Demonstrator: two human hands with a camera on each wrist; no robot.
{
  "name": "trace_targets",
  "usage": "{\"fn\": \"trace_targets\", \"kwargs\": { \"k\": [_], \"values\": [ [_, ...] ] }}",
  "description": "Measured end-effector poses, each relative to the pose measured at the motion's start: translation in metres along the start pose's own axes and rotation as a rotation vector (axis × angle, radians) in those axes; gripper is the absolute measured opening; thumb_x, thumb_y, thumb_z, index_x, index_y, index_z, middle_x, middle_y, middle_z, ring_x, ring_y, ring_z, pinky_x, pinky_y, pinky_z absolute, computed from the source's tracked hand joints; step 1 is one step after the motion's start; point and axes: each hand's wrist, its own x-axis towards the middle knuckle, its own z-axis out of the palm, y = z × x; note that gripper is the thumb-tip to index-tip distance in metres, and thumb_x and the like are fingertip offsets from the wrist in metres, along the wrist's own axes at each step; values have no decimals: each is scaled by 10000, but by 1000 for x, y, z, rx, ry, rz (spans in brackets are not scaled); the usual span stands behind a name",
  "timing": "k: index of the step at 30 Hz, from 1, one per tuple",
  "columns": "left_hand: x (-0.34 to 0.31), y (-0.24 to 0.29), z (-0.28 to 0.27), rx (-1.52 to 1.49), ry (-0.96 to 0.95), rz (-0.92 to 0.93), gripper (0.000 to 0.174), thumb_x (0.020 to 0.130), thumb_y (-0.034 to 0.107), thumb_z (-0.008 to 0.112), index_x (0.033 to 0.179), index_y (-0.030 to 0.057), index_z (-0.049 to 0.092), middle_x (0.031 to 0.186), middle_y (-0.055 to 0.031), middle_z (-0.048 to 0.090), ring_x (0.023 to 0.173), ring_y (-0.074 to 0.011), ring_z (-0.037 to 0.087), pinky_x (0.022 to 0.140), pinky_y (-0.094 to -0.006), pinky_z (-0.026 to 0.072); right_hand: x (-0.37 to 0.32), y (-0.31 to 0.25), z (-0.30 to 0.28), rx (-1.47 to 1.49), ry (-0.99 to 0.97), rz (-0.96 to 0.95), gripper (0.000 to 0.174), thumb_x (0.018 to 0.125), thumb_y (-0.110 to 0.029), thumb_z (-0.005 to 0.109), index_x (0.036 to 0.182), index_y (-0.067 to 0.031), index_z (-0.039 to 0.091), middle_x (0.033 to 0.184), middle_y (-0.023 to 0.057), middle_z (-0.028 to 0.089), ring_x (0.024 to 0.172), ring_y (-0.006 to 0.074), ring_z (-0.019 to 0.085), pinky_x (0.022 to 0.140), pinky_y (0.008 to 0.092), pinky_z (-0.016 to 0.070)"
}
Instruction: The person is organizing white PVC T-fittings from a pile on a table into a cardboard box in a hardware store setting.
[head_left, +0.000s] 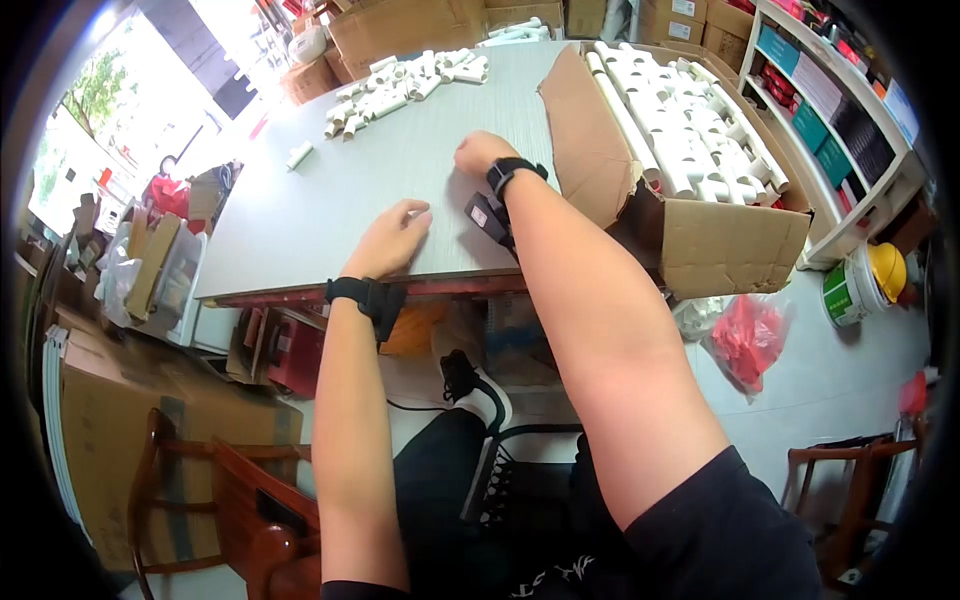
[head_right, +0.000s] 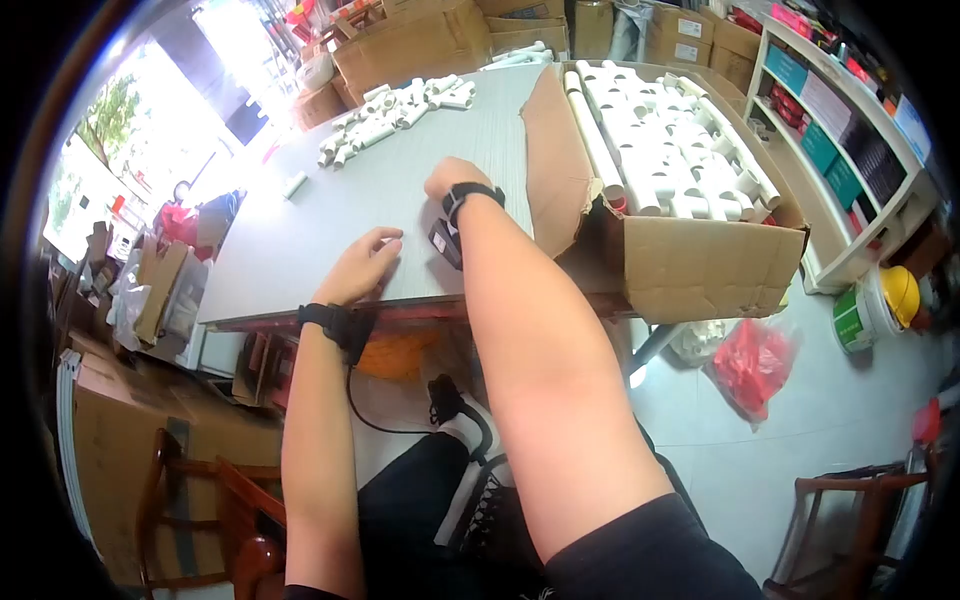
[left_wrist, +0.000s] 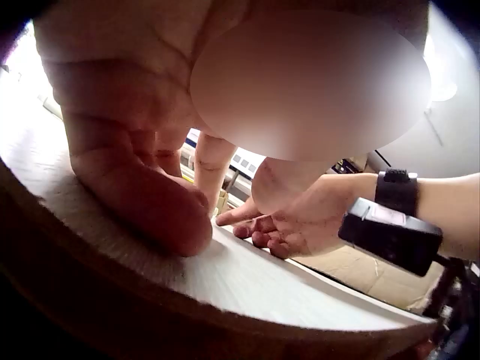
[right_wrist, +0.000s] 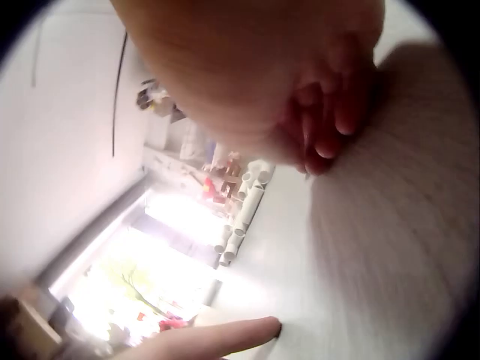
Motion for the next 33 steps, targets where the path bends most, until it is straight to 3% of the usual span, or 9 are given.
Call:
{"fn": "trace_targets", "kwargs": {
  "k": [3,7,11,14,17,22,27,28,33],
  "values": [
    [-5,8,-3,-85,-45,-61,374,920,279,503,1220,57,511,830,-47,558,550,-98,461,478,-249,407,-10,-20,-10,-23,-236,74,317,768,-153,495,1001,-42,679,1019,191,656,952,327,640,832,387,492],
    [-9,13,-5,-116,-48,-159,410,914,323,508,1227,58,506,808,-48,550,532,-98,434,461,-265,390,-14,-13,-7,-41,-153,-86,303,759,-167,505,977,-60,687,979,187,666,912,334,649,817,400,498],
    [2,-10,2,133,110,136,431,893,325,503,1242,71,498,957,-159,593,863,-274,592,776,-371,467,-35,-19,-7,-92,-92,-117,328,806,-217,523,1089,-102,643,1130,223,595,1056,357,576,914,408,460],
    [-11,8,2,286,130,24,469,851,340,518,1223,55,523,1020,-226,600,1046,-372,558,909,-433,439,-39,-20,-4,-247,-39,-150,393,805,-274,541,1154,-99,589,1106,225,597,1031,373,577,890,400,468],
    [-8,-1,6,284,160,28,465,849,360,523,1193,48,531,1043,-227,601,1047,-376,554,912,-428,440,-21,-28,-12,-411,-127,-245,412,798,-282,542,1152,-77,589,1030,204,642,932,328,628,802,370,507],
    [-11,5,-24,-133,-121,-137,394,900,341,491,1166,51,502,910,-125,602,542,-194,570,484,-315,486,23,-32,-39,-409,-412,-167,385,808,-231,536,1157,-73,577,986,112,648,822,177,646,698,301,522],
    [21,-16,-52,-403,-87,-76,331,891,352,497,1006,43,532,721,-53,542,508,-129,500,408,-286,414,55,-51,-50,-79,-451,-44,352,854,-239,515,1171,-97,573,1001,83,644,827,194,643,695,299,516],
    [35,-17,-59,-405,-32,-67,317,888,345,505,981,44,530,718,-50,534,507,-125,489,391,-285,398,70,-46,-44,89,-416,-85,309,844,-180,533,1086,-5,611,943,144,665,775,245,655,649,367,524],
    [113,-18,-93,-480,168,-71,398,863,300,460,1144,34,555,1067,-127,638,840,-207,639,650,-354,545,107,-71,-28,428,-340,-106,397,920,-218,525,1210,42,448,1131,177,550,952,251,616,815,322,540]
  ]
}}
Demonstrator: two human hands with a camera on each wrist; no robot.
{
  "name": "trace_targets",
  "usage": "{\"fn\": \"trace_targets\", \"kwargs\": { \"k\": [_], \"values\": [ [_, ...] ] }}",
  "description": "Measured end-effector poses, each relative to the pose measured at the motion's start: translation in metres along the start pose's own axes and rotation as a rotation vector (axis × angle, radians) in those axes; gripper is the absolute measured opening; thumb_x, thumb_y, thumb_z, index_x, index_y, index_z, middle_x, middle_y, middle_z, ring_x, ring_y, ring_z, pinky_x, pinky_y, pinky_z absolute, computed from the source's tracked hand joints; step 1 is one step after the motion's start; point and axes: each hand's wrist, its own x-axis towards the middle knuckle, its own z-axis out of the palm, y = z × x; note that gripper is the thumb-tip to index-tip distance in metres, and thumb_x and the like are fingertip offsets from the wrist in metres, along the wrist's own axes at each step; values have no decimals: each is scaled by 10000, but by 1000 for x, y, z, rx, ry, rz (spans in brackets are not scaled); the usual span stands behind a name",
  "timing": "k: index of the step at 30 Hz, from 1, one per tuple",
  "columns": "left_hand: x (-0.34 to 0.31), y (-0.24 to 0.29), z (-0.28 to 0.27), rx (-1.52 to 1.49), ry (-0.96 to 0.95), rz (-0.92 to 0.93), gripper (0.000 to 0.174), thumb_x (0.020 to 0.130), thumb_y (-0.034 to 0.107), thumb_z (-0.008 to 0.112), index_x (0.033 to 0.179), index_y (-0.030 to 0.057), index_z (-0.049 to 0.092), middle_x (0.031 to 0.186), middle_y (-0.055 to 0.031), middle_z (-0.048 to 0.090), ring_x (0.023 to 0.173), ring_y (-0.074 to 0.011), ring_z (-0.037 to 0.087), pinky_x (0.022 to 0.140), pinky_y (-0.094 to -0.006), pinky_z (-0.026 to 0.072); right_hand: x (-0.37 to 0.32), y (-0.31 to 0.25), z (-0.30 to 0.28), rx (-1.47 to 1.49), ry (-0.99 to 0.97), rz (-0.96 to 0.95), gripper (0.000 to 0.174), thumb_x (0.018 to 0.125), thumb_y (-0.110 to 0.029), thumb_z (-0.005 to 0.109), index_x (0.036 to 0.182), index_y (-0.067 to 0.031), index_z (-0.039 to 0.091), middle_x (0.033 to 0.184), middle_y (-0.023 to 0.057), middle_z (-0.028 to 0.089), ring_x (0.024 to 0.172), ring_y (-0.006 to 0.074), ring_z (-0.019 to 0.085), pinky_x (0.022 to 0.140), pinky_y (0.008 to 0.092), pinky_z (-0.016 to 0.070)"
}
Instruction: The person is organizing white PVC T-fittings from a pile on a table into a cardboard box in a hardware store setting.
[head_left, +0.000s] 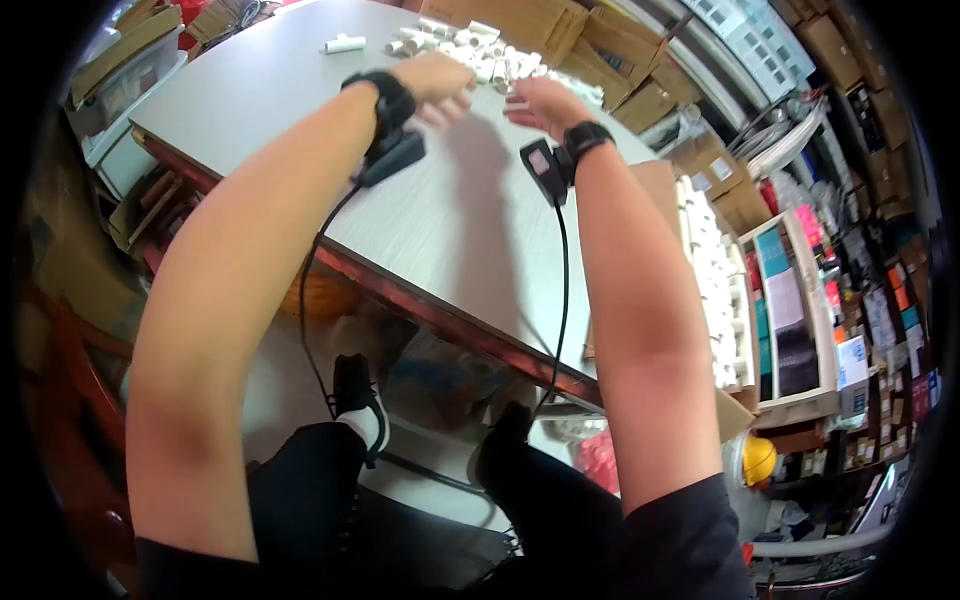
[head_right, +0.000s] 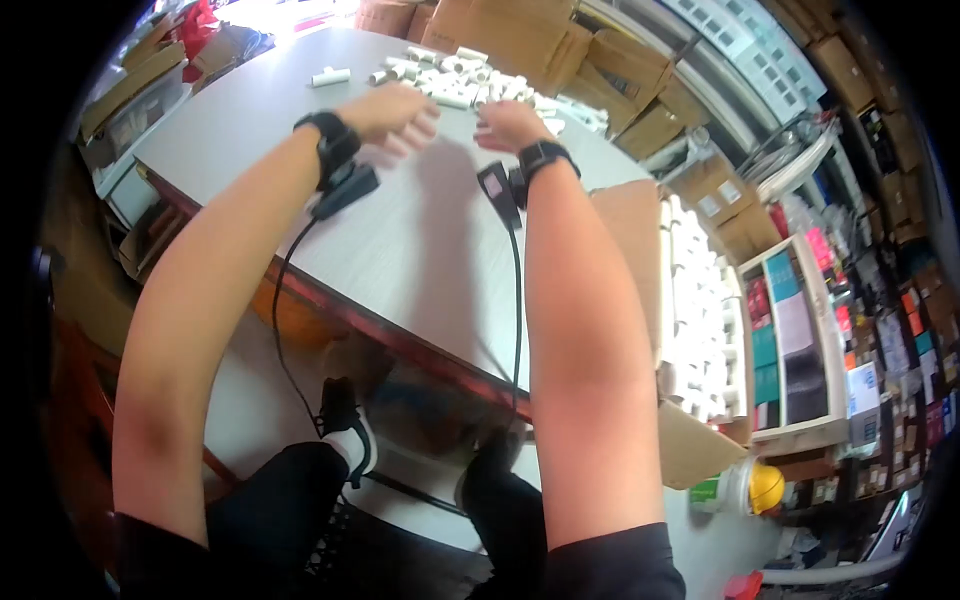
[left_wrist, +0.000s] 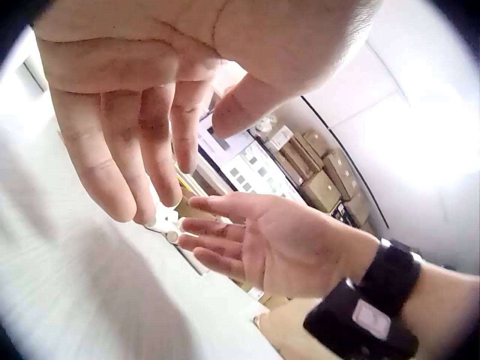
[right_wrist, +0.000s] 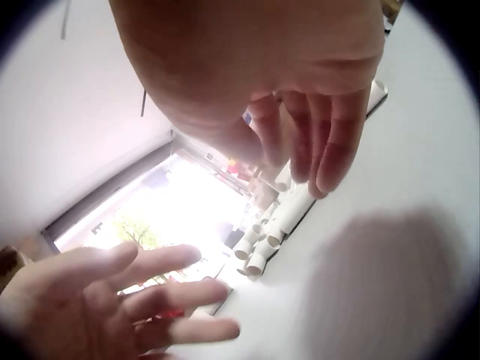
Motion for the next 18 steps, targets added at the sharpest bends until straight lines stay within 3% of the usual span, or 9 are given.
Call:
{"fn": "trace_targets", "kwargs": {
  "k": [1,2,7,8,10,11,12,14,18],
  "values": [
    [19,0,-4,-38,-9,-12,428,858,324,476,1171,40,544,1116,-126,630,875,-214,643,695,-343,550,2,-5,5,57,22,7,393,932,-219,497,1212,49,432,1154,181,538,947,252,616,808,323,543],
    [30,2,-6,-74,-43,-45,461,883,341,485,1221,27,489,1205,-155,566,1010,-265,584,848,-389,502,12,-2,11,164,70,16,387,928,-214,496,1222,29,429,1184,187,521,947,266,614,804,337,545],
    [114,-38,-17,-323,146,-179,623,879,460,482,1283,-6,392,1388,-160,352,1148,-301,493,923,-401,467,59,21,13,265,69,-9,478,945,-290,427,1294,22,336,1339,167,397,938,292,617,827,374,545],
    [120,-38,-15,-336,235,-189,628,873,473,495,1259,-14,401,1322,-150,428,1094,-274,536,869,-375,489,63,23,17,301,132,-48,443,870,-181,415,1283,-25,376,1234,166,454,866,351,623,640,412,592],
    [127,-42,-13,-379,242,-180,626,872,473,497,1256,-12,404,1315,-148,434,1085,-271,541,861,-372,490,75,31,24,328,260,-43,418,840,-217,456,1200,-10,502,1151,181,555,860,318,636,652,389,572],
    [127,-48,-12,-410,247,-175,625,872,474,497,1255,-12,406,1312,-147,438,1080,-269,544,857,-370,491,111,55,13,377,93,-9,373,873,-401,479,1104,-120,562,989,116,602,886,315,585,752,406,505],
    [128,-54,-12,-426,241,-176,624,872,474,498,1253,-11,408,1309,-146,441,1075,-268,547,853,-368,492,109,52,12,363,-54,-38,333,881,-427,456,1068,-155,503,901,62,530,791,262,546,654,387,502],
    [131,-60,-13,-454,228,-175,622,871,475,500,1250,-10,412,1303,-145,447,1066,-265,552,844,-365,493,106,44,16,310,33,-4,375,878,-457,425,1069,-151,528,953,67,564,824,240,558,645,362,491],
    [134,-67,-15,-476,208,-172,618,870,477,503,1244,-7,419,1291,-141,460,1047,-258,563,828,-359,496,102,32,33,284,35,-44,430,869,-500,385,1057,-149,546,949,63,590,748,213,568,602,326,469]
  ]
}}
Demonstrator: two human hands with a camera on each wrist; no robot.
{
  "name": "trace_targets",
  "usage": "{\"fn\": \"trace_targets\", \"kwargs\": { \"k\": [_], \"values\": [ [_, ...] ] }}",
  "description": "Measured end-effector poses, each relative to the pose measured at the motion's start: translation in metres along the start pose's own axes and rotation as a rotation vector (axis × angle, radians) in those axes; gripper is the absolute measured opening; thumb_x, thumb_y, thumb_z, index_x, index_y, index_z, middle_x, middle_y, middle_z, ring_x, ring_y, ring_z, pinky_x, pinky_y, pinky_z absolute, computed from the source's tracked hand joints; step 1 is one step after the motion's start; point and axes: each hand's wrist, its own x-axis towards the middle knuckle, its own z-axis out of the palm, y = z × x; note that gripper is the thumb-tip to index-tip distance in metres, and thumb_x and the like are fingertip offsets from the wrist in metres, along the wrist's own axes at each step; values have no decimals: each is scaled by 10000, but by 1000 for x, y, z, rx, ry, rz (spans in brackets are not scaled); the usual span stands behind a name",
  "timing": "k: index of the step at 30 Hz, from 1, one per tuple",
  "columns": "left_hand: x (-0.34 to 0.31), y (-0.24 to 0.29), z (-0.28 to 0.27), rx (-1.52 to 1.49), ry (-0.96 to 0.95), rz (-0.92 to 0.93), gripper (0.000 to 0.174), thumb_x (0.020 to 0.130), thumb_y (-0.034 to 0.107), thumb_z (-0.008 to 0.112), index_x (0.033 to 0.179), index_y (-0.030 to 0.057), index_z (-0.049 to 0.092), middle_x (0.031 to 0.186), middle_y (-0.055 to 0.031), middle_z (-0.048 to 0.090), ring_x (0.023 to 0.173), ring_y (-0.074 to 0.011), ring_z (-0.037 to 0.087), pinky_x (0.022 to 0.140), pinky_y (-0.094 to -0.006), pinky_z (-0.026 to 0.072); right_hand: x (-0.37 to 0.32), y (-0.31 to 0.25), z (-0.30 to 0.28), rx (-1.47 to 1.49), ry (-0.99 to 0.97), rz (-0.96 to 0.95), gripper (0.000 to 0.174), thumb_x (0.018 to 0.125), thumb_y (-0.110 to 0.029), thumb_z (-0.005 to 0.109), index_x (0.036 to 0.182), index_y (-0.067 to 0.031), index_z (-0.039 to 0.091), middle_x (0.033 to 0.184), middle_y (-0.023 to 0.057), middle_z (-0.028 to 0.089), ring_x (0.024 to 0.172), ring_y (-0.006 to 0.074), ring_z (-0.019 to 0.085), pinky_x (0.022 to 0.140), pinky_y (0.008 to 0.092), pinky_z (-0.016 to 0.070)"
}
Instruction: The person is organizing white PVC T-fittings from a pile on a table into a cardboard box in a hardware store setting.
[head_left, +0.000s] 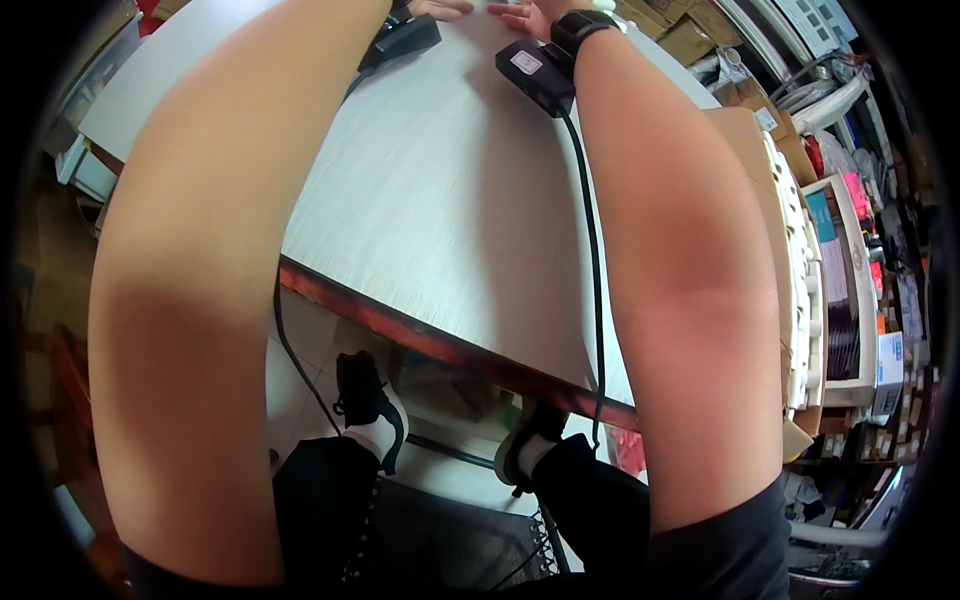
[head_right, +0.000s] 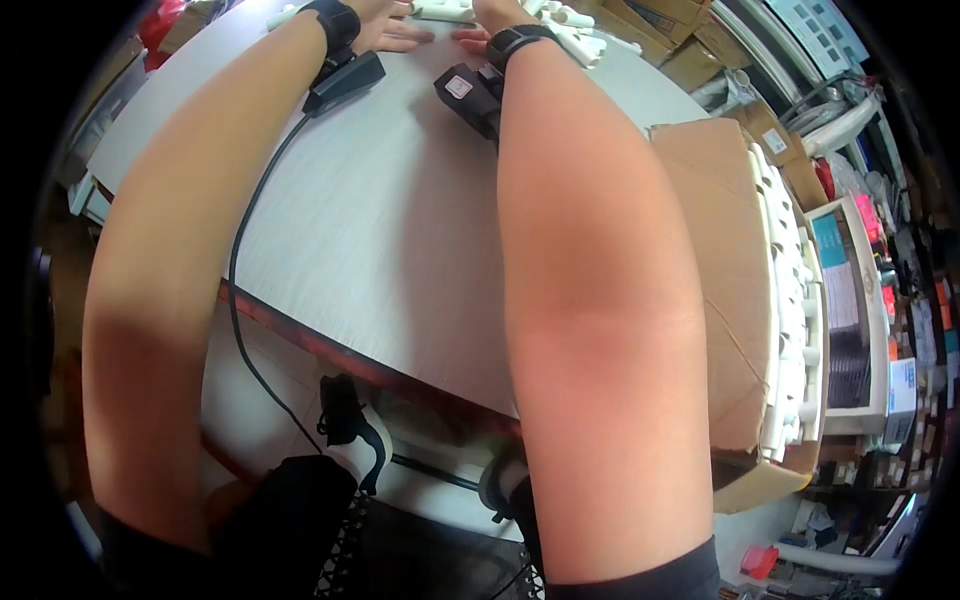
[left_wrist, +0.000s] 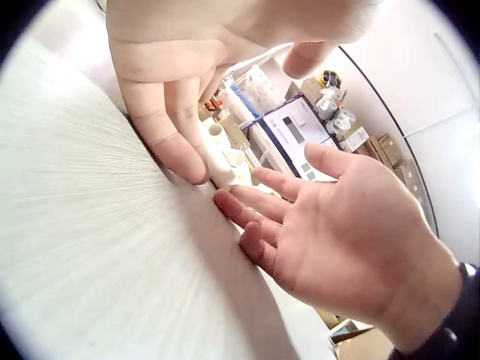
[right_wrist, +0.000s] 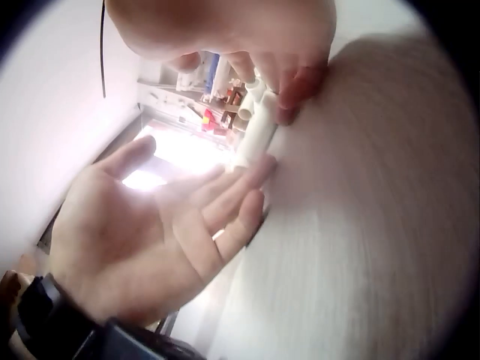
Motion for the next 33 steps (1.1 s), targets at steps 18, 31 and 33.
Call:
{"fn": "trace_targets", "kwargs": {
  "k": [18,31,33],
  "values": [
    [-161,33,9,228,-140,112,392,831,345,630,1104,77,546,993,-33,554,845,-171,582,733,-292,446,-116,-35,17,-838,238,-417,317,751,-250,546,900,-13,693,974,215,652,966,343,621,873,389,470],
    [-311,51,121,639,-237,498,346,829,260,655,1097,43,638,822,-4,579,755,-93,548,628,-247,492,-359,-99,-74,-660,264,-598,257,797,-123,579,1024,-22,643,906,152,664,819,255,645,753,334,501],
    [-316,52,147,600,-300,545,346,829,257,654,1099,41,636,811,0,576,744,-92,545,626,-246,489,-390,-105,-98,-429,260,-465,273,792,-136,581,1030,-22,648,923,160,664,842,254,642,780,322,494]
  ]
}}
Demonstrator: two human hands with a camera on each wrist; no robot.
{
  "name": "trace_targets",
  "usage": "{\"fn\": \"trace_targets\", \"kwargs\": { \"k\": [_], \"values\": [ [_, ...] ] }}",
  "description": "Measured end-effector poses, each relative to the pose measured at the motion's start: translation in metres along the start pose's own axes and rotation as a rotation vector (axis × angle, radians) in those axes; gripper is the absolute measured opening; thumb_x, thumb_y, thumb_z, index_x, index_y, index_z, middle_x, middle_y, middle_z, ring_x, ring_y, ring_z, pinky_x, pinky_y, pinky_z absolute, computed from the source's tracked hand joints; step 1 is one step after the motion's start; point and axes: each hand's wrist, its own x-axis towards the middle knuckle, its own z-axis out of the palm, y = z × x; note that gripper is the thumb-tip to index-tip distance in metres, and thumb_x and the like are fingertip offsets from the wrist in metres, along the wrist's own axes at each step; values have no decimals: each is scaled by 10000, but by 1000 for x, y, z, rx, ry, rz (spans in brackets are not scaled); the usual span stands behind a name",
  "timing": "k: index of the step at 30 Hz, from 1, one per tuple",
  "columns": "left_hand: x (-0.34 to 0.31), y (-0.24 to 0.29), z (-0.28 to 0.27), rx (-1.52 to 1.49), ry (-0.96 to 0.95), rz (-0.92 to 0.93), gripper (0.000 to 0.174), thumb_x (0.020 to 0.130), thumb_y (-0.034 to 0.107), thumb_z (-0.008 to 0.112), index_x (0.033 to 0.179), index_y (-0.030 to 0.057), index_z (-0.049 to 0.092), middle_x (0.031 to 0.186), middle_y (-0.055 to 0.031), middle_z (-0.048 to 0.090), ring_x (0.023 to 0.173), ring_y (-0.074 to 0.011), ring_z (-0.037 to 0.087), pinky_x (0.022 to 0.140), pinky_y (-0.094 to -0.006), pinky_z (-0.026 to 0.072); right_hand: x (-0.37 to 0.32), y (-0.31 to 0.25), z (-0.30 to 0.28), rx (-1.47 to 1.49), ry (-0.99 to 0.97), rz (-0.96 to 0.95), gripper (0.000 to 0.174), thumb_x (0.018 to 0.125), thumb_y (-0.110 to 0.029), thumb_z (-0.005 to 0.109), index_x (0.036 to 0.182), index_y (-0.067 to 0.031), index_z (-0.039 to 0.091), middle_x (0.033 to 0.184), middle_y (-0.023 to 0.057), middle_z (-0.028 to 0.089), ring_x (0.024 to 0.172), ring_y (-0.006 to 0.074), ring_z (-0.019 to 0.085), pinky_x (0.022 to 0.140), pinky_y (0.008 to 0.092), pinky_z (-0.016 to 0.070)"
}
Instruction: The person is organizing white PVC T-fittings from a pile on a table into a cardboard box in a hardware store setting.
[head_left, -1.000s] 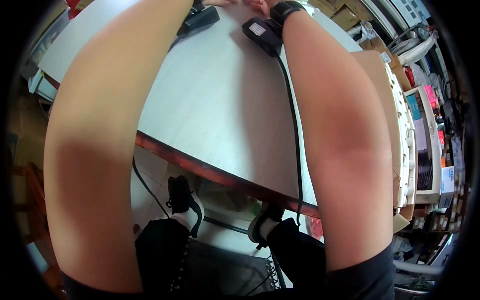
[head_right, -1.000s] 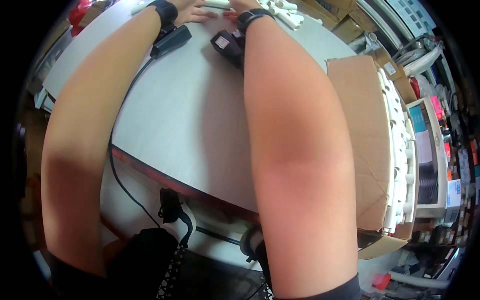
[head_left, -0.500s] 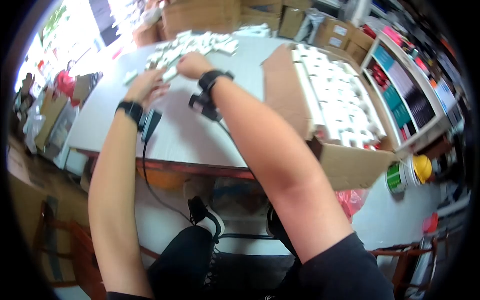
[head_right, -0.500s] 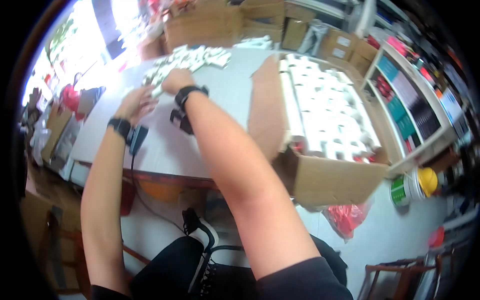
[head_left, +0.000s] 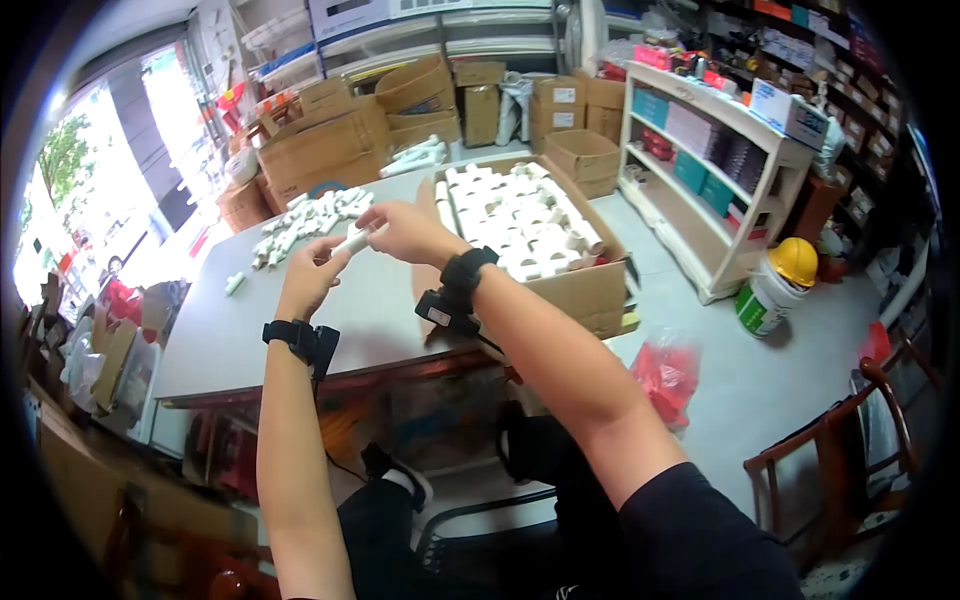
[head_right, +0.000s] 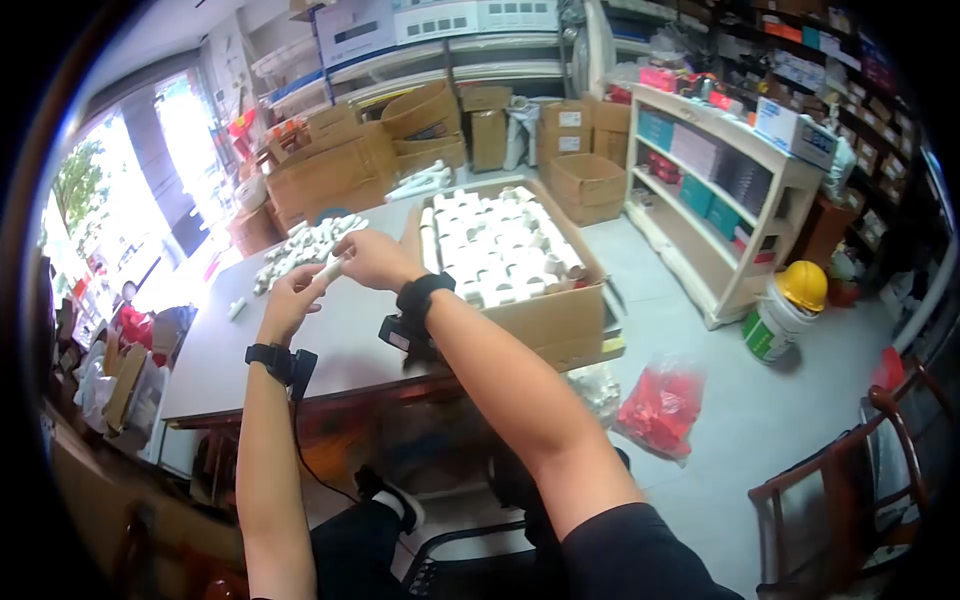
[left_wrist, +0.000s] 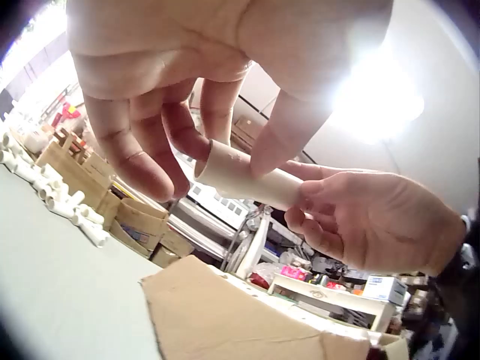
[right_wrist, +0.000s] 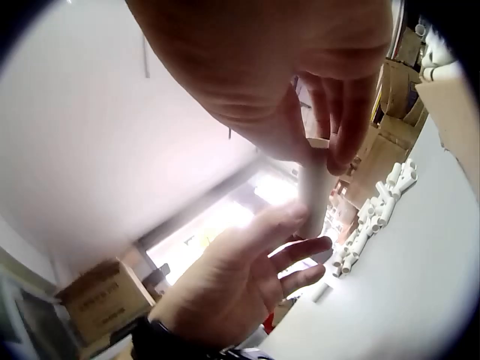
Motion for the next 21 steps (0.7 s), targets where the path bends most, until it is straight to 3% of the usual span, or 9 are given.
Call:
{"fn": "trace_targets", "kwargs": {
  "k": [1,2,6,11,13,14,17,18,21],
  "values": [
    [3,6,11,-29,-14,30,347,829,256,654,1101,40,635,806,2,575,739,-91,544,624,-245,488,-7,-2,-15,100,3,83,281,789,-142,583,1033,-21,651,931,164,665,854,253,641,793,316,491],
    [8,15,21,-20,-35,46,339,832,242,652,1102,38,631,801,4,576,725,-88,541,615,-241,482,-3,10,-23,136,55,17,303,795,-123,572,1067,-3,628,921,140,659,832,200,627,771,292,490],
    [27,40,62,-96,-111,115,367,826,229,651,1132,32,601,846,-15,605,749,-100,566,648,-248,492,-15,15,-79,228,110,69,353,839,-116,579,1163,21,555,1028,106,618,870,134,589,790,251,482],
    [46,53,116,-63,25,351,273,787,141,665,1029,17,652,745,-17,599,703,-89,542,599,-266,451,-20,28,-112,487,251,149,371,812,-102,591,1160,20,546,1062,107,597,913,151,572,778,252,472],
    [49,52,138,-12,73,345,261,785,147,665,1020,34,662,732,-22,588,692,-104,541,617,-266,444,-27,29,-116,611,283,161,390,799,-91,609,1167,15,535,1056,108,596,918,144,566,764,244,468],
    [45,58,143,81,110,377,244,777,160,670,988,38,676,718,-42,576,702,-123,554,664,-273,465,-27,37,-119,554,283,191,419,790,-95,641,1180,0,521,1024,90,594,889,127,560,731,233,460],
    [36,69,153,-221,-107,209,240,771,168,670,969,33,683,743,-76,590,737,-176,584,738,-295,482,-34,62,-129,435,268,219,430,792,-111,660,1188,-15,521,990,69,588,865,115,554,704,234,458],
    [44,57,157,-87,-86,370,249,782,191,655,966,26,685,846,-122,636,814,-242,614,788,-324,487,-37,66,-131,432,269,259,432,790,-106,661,1192,-29,523,967,57,584,852,106,549,687,229,458],
    [63,45,164,-25,-64,438,270,801,212,625,984,21,679,956,-166,649,878,-286,621,807,-335,479,-37,92,-135,380,334,368,448,782,-101,660,1201,-36,517,985,70,583,865,123,554,687,245,466]
  ]
}}
